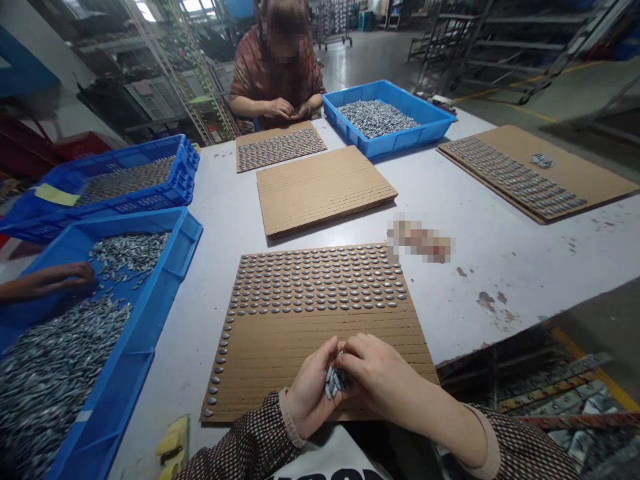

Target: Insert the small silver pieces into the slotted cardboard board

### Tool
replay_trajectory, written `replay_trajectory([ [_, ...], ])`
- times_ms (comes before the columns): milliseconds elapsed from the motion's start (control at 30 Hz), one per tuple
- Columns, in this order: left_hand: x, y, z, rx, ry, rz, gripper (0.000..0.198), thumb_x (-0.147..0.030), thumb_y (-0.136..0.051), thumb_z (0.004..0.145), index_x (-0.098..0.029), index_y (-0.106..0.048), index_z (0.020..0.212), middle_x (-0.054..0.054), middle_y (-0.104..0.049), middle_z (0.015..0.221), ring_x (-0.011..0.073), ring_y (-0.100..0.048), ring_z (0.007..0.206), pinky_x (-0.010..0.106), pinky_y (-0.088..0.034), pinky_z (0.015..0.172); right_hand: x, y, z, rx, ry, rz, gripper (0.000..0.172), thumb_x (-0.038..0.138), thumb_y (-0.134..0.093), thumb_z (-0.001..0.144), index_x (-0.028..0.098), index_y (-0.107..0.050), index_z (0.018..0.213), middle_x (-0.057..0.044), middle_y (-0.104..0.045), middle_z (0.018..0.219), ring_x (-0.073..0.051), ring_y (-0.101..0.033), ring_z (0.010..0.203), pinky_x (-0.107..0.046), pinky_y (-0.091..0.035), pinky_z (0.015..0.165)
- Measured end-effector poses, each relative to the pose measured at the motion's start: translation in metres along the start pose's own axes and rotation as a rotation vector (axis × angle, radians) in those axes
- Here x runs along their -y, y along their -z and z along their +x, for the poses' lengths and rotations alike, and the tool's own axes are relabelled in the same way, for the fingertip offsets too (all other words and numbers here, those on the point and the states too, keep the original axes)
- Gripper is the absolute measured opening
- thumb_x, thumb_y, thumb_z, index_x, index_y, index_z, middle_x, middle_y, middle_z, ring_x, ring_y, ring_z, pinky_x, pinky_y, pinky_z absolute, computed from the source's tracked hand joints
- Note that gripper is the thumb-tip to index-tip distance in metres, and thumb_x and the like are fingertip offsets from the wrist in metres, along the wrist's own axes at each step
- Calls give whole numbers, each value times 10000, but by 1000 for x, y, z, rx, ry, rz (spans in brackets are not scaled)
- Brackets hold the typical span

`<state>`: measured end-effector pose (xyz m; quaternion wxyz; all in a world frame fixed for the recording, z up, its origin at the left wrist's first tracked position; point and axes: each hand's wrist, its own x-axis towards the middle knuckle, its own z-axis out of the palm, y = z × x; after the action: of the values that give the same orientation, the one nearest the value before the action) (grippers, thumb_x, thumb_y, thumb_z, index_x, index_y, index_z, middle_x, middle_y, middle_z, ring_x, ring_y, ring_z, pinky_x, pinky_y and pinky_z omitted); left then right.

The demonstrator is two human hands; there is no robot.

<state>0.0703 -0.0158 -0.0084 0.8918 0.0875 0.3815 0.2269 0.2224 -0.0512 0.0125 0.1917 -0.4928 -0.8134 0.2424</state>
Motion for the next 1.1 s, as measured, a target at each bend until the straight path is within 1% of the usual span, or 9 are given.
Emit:
replay_trajectory([
  [133,-4,-3,-3,15,-56,114,213,-336,-643,818,-125,-632,843,32,-603,784,117,-563,709,228,-478,623,-6,7,-4,-181,-28,138,253,121,-430,923,199,-607,1087,-82,-600,937,-184,-551,843,-305,-464,716],
  [233,-5,-4,-3,36,-47,208,232,-318,-700,773,-113,-618,844,24,-587,727,88,-531,607,199,-443,538,-11,7,-10,-256,-67,199,217,175,-442,944,213,-635,1034,-69,-589,908,-174,-566,823,-290,-473,693],
  [433,0,-4,3,-10,-77,268,265,-307,-743,723,-136,-553,795,2,-574,697,55,-498,550,160,-378,478,-12,-1,-19,-258,-238,425,185,221,-483,941,226,-651,1020,-56,-644,950,-167,-614,882,-280,-505,759],
  [567,1,-8,5,10,-89,296,225,-282,-702,746,-131,-553,821,27,-605,738,66,-530,549,165,-374,463,-17,-1,-24,-268,-365,500,163,258,-508,929,216,-665,943,-38,-676,884,-169,-636,833,-283,-516,735],
  [667,-5,-10,3,-26,-59,214,170,-231,-579,799,-125,-543,927,70,-643,780,115,-598,583,197,-418,485,-38,4,-34,-390,-411,417,140,290,-539,918,222,-654,959,-43,-683,929,-183,-640,873,-302,-526,763],
  [767,-11,-11,-1,-80,-64,117,174,-172,-500,800,-128,-508,968,110,-670,840,165,-653,650,255,-489,570,-74,12,-45,-536,-356,203,135,274,-539,908,221,-650,963,-70,-672,983,-210,-630,923,-348,-528,793],
  [867,-13,-11,-5,-101,-72,105,144,-169,-497,814,-130,-493,953,123,-678,863,171,-662,659,274,-508,607,-107,16,-50,-519,-275,-60,151,239,-499,923,216,-643,962,-78,-661,982,-205,-624,909,-348,-534,773],
  [933,-11,-11,-6,-90,-57,130,146,-189,-503,832,-122,-506,962,120,-676,852,163,-655,646,268,-509,600,-121,16,-51,-474,-224,-162,188,211,-462,935,213,-643,984,-81,-655,988,-201,-616,919,-347,-528,785],
  [1100,-7,-10,-7,-82,-20,196,257,-119,-563,777,-85,-570,1031,77,-651,776,118,-609,590,226,-486,556,-129,14,-51,-401,-184,-242,251,168,-429,930,215,-658,1023,-87,-657,1018,-216,-595,934,-369,-508,796],
])
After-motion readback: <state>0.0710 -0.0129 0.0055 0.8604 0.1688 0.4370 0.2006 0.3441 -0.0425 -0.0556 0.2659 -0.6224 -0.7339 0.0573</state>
